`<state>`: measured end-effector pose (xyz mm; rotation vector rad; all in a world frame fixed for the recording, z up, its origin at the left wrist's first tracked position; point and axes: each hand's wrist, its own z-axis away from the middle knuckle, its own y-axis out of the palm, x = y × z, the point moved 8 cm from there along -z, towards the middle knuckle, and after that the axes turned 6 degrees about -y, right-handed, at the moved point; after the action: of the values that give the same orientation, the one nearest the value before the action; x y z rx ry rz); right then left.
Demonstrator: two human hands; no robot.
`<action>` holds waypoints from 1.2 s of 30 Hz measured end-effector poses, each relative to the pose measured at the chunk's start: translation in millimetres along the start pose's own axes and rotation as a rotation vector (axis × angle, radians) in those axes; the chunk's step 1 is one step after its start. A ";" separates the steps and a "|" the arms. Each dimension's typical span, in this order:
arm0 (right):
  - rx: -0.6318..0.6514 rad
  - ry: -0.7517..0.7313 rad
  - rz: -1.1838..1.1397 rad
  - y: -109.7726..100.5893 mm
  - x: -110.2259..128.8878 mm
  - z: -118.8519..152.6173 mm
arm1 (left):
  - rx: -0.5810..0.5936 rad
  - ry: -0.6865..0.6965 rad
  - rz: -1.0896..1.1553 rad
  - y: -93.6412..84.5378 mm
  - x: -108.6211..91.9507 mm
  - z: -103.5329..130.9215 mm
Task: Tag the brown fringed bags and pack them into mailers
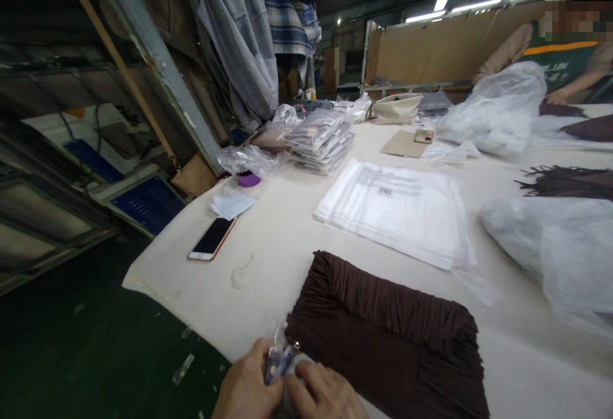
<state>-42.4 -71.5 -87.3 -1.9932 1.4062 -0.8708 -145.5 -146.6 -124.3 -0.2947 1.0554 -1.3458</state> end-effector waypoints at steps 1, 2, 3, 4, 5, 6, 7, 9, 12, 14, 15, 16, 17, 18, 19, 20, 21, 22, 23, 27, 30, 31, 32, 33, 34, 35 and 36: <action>0.018 -0.013 0.004 6.7 1.6 3.9 | 0.066 0.003 0.177 0.1 -0.8 -0.9; 0.031 -0.024 0.015 11.4 2.3 8.5 | 0.152 -0.003 0.358 1.1 -2.0 -0.9; 0.038 -0.028 0.039 14.2 2.0 13.1 | 0.243 -0.021 0.524 2.2 -3.7 0.0; 0.049 -0.034 0.071 16.1 1.7 17.0 | 0.323 -0.054 0.661 2.7 -5.2 1.3; 0.073 -0.037 0.100 18.2 1.3 20.0 | 0.380 -0.086 0.764 2.1 -7.2 2.7; 0.109 -0.037 0.120 20.8 0.5 21.8 | 0.418 -0.109 0.844 0.5 -9.6 3.7; 0.148 -0.033 0.131 23.6 -0.5 22.5 | 0.445 -0.121 0.906 -1.2 -12.7 4.4; 0.197 -0.028 0.140 28.2 -1.6 20.3 | 0.490 -0.124 0.998 -3.1 -19.6 5.4; 0.218 0.015 0.187 36.8 -4.4 12.3 | 0.543 -0.126 1.078 -1.8 -27.7 7.4; 0.237 0.060 0.210 45.6 -6.5 7.5 | 0.582 -0.127 1.119 -0.8 -32.0 9.6; 0.241 0.080 0.207 49.5 -7.1 5.4 | 0.599 -0.124 1.128 -1.3 -34.0 10.6; 0.240 0.095 0.198 52.1 -7.4 3.5 | 0.610 -0.117 1.126 -2.6 -35.9 11.2; 0.229 0.092 0.187 52.8 -6.5 1.3 | 0.618 -0.111 1.116 -4.7 -37.6 11.5; 0.212 0.066 0.171 51.8 -4.0 -1.5 | 0.626 -0.108 1.103 -7.2 -39.3 11.5; 0.199 0.048 0.155 49.4 -2.6 -4.4 | 0.635 -0.110 1.091 -9.8 -41.0 11.3; 0.200 0.042 0.133 46.5 -2.6 -7.6 | 0.645 -0.115 1.079 -12.4 -42.9 10.9; 0.211 0.043 0.101 43.5 -3.3 -11.1 | 0.655 -0.117 1.070 -15.3 -45.2 10.3; 0.229 0.048 0.058 40.4 -4.6 -14.9 | 0.660 -0.112 1.067 -18.4 -48.0 9.5; 0.249 0.064 0.004 37.3 -6.6 -18.8 | 0.663 -0.108 1.062 -21.2 -50.5 8.5; 0.244 0.059 -0.316 25.2 -5.8 -31.8 | 0.681 -0.119 1.075 -22.9 -53.5 5.7; 0.214 0.092 -0.562 26.7 -2.1 -32.6 | 0.686 -0.122 1.095 -16.4 -47.6 6.6; 0.210 0.115 -0.624 30.0 -0.4 -31.7 | 0.674 -0.127 1.101 -14.0 -44.1 7.0; 0.211 0.135 -0.678 33.8 1.9 -30.6 | 0.657 -0.139 1.108 -11.9 -40.0 7.3; 0.207 0.148 -0.726 36.8 4.9 -29.7 | 0.642 -0.152 1.115 -9.9 -36.2 7.6; 0.199 0.162 -0.769 38.6 7.5 -29.0 | 0.633 -0.162 1.122 -8.2 -33.3 7.8; 0.202 0.182 -0.813 39.9 9.5 -27.8 | 0.631 -0.165 1.123 -7.0 -31.3 7.7; 0.212 0.207 -0.857 40.1 10.6 -26.2 | 0.634 -0.163 1.112 -5.9 -30.0 7.3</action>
<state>-83.8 -95.5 -98.1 -2.3819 0.4559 -1.5386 -139.9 -124.5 -102.7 0.5866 0.4434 -0.5488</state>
